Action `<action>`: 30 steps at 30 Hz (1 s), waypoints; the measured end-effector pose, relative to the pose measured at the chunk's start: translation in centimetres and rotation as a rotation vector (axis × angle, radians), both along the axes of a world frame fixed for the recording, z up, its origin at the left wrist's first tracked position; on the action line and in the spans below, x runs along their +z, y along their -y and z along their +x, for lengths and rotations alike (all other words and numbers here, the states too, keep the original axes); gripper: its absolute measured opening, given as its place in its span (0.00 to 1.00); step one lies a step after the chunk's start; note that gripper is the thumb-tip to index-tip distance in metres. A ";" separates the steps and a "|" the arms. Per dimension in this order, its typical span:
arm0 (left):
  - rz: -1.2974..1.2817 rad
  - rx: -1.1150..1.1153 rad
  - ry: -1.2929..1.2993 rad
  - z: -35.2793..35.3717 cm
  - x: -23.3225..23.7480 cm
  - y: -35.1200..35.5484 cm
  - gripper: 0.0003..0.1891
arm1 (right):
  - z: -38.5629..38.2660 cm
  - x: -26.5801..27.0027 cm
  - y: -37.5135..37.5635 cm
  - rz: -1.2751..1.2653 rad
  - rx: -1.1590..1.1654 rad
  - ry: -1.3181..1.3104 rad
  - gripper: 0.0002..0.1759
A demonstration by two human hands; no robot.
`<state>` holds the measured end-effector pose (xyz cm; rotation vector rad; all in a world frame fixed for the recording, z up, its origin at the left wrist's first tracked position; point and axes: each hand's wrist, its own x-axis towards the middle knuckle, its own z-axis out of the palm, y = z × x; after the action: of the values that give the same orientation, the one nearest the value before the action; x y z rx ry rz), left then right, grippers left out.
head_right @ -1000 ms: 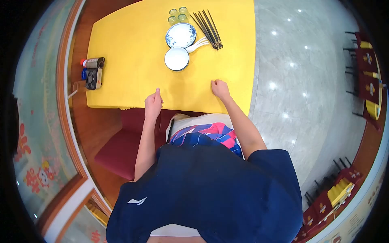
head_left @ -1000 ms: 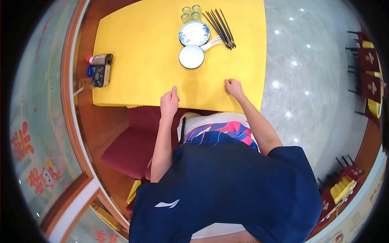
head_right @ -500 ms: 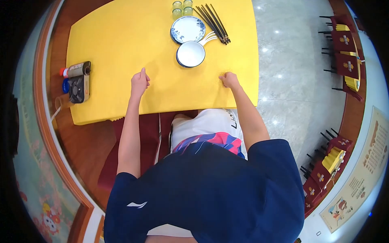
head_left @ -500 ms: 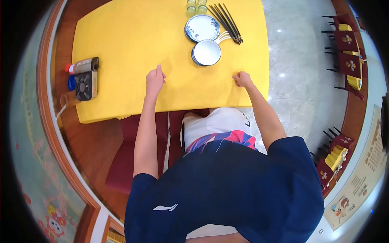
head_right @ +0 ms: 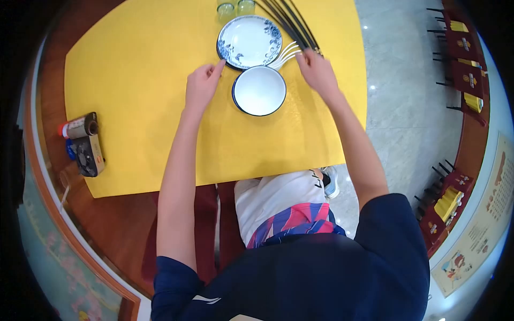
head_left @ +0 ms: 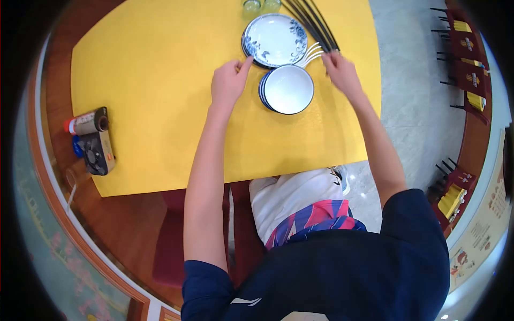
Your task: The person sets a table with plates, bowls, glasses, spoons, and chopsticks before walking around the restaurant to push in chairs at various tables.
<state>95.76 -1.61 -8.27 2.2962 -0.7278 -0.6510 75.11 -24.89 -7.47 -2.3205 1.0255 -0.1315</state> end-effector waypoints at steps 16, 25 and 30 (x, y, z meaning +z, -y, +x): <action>-0.318 -0.008 -0.005 3.0 -3.4 2.6 0.22 | 8.8 0.1 2.2 -0.116 0.281 -0.041 0.27; -0.682 0.629 -0.099 1.2 3.0 -12.2 0.17 | 15.5 7.4 -12.1 -0.019 0.387 0.186 0.21; -0.186 0.895 0.273 2.0 0.0 -25.3 0.18 | 21.1 1.6 -27.9 0.125 0.552 0.143 0.23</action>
<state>97.79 23.71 -8.24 2.2405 0.1653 0.1409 96.17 3.00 -5.91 -2.3489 0.2912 -0.0113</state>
